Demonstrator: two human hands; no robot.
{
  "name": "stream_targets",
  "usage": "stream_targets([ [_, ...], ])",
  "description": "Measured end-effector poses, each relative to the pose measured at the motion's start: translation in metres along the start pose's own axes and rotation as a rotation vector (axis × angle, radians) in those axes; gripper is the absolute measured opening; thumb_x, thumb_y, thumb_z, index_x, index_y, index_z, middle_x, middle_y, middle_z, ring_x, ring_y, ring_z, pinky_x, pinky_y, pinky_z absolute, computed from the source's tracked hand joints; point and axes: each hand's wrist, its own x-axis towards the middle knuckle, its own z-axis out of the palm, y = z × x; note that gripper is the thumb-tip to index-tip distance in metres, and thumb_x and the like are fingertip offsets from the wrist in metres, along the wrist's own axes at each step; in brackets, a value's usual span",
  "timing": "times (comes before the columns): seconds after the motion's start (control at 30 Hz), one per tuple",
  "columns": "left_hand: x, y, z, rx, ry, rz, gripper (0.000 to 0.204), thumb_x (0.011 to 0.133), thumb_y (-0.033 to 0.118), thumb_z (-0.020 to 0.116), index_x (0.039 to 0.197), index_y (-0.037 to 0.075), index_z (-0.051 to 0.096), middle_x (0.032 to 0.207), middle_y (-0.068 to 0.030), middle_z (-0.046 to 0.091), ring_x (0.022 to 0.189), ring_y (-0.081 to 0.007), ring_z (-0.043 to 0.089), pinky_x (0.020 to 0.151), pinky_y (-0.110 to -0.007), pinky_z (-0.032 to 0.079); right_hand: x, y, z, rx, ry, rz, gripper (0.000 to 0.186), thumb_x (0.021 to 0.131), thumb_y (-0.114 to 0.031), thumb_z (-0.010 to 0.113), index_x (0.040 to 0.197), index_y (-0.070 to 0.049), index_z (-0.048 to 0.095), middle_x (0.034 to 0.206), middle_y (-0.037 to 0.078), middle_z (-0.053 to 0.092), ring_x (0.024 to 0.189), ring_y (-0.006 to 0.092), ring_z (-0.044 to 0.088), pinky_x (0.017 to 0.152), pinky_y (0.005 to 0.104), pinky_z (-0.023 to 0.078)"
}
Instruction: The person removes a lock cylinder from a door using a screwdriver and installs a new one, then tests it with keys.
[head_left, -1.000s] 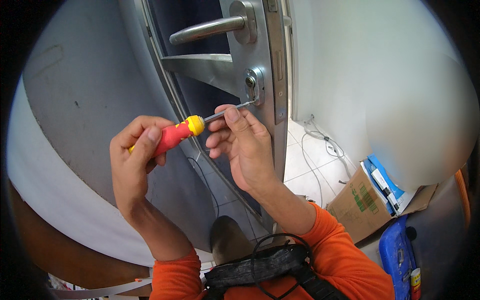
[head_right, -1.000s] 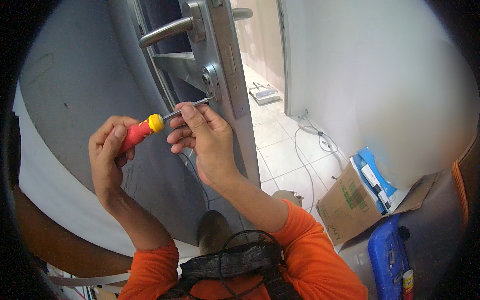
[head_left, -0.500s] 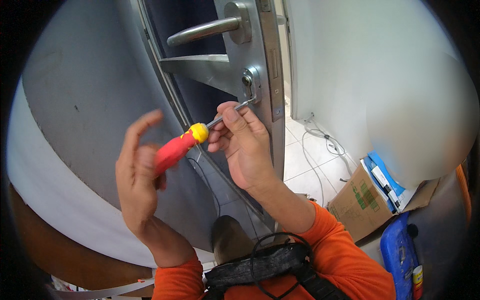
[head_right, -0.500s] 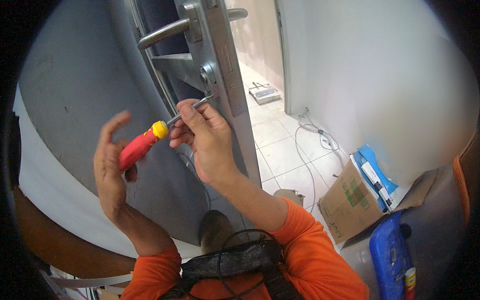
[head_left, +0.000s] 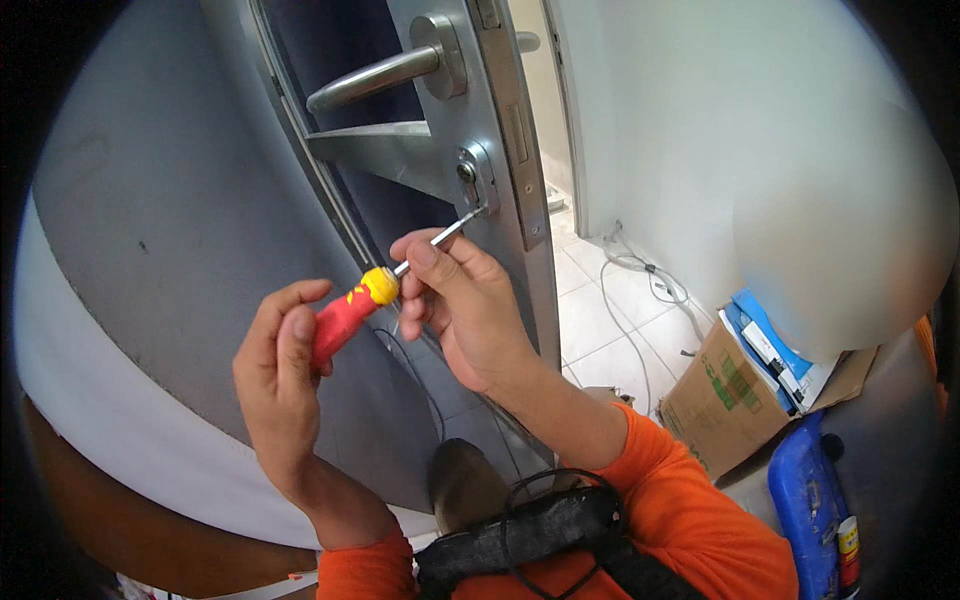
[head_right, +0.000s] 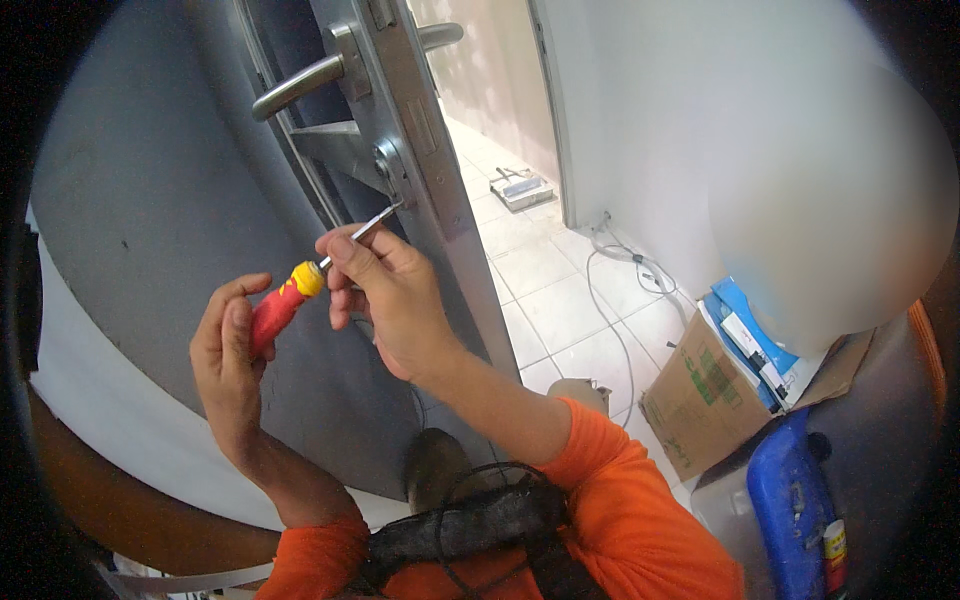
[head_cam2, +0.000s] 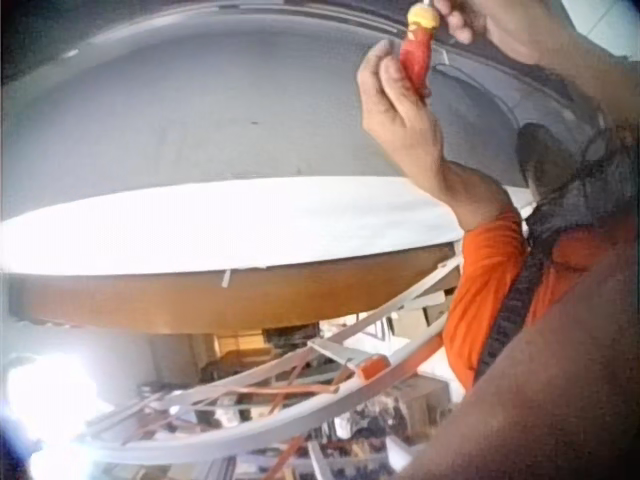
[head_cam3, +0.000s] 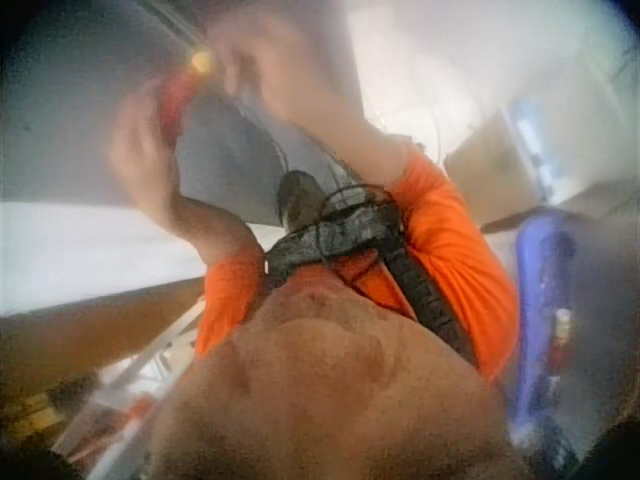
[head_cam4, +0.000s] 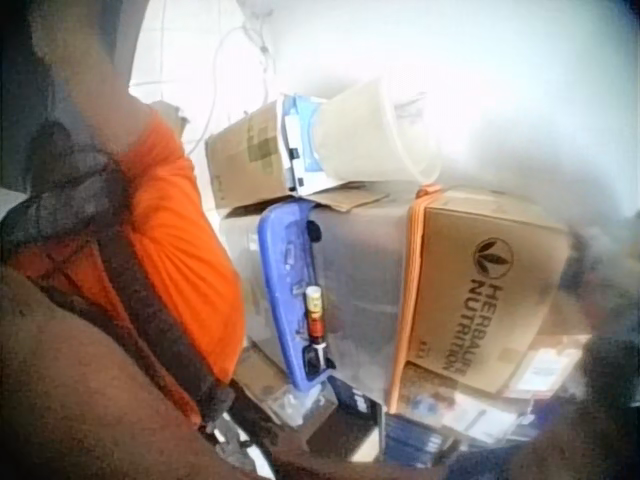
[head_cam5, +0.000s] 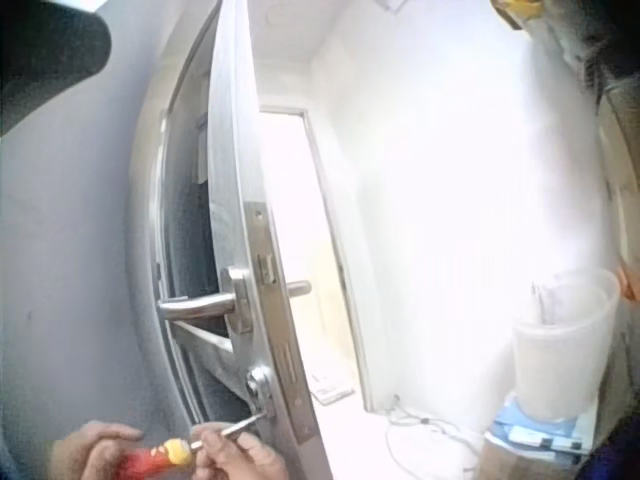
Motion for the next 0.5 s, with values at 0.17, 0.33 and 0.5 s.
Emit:
stream_targets([
  [0.17, -0.001, -0.002, 0.002, 0.401, 0.112, 0.565, 0.037, 0.088, 0.024, 0.073, 0.117, 0.001, 0.069, 0.107, -0.0099, 0.057, 0.094, -0.0163, 0.053, 0.077, -0.030, 0.047, 0.001, -0.006, 0.004, -0.059, -0.074, 0.066, 0.033, 0.102, -0.033, 0.061, 0.110, -0.001, 0.065, 0.078, 0.003, 0.057, 0.063, 0.0094, 0.058, 0.053, 0.0247, 0.052],
  [0.33, -0.007, 0.015, 0.014, -0.070, 0.146, 0.161, 0.037, 0.096, 0.030, 0.068, 0.119, 0.001, 0.069, 0.095, -0.0069, 0.061, 0.077, -0.0110, 0.055, 0.065, -0.024, 0.043, 0.003, -0.005, -0.002, -0.061, -0.038, 0.032, 0.032, 0.103, -0.032, 0.059, 0.112, -0.001, 0.063, 0.076, 0.003, 0.055, 0.064, 0.0116, 0.056, 0.054, 0.0287, 0.052],
  [0.5, -0.012, -0.005, -0.002, 0.027, 0.159, 0.207, 0.026, 0.098, 0.020, 0.066, 0.117, 0.002, 0.069, 0.093, -0.0065, 0.062, 0.074, -0.0109, 0.055, 0.063, -0.024, 0.043, -0.001, 0.000, 0.005, 0.034, -0.045, 0.015, 0.034, 0.103, -0.036, 0.059, 0.110, -0.002, 0.064, 0.078, 0.002, 0.056, 0.064, 0.0080, 0.058, 0.052, 0.0233, 0.052],
])
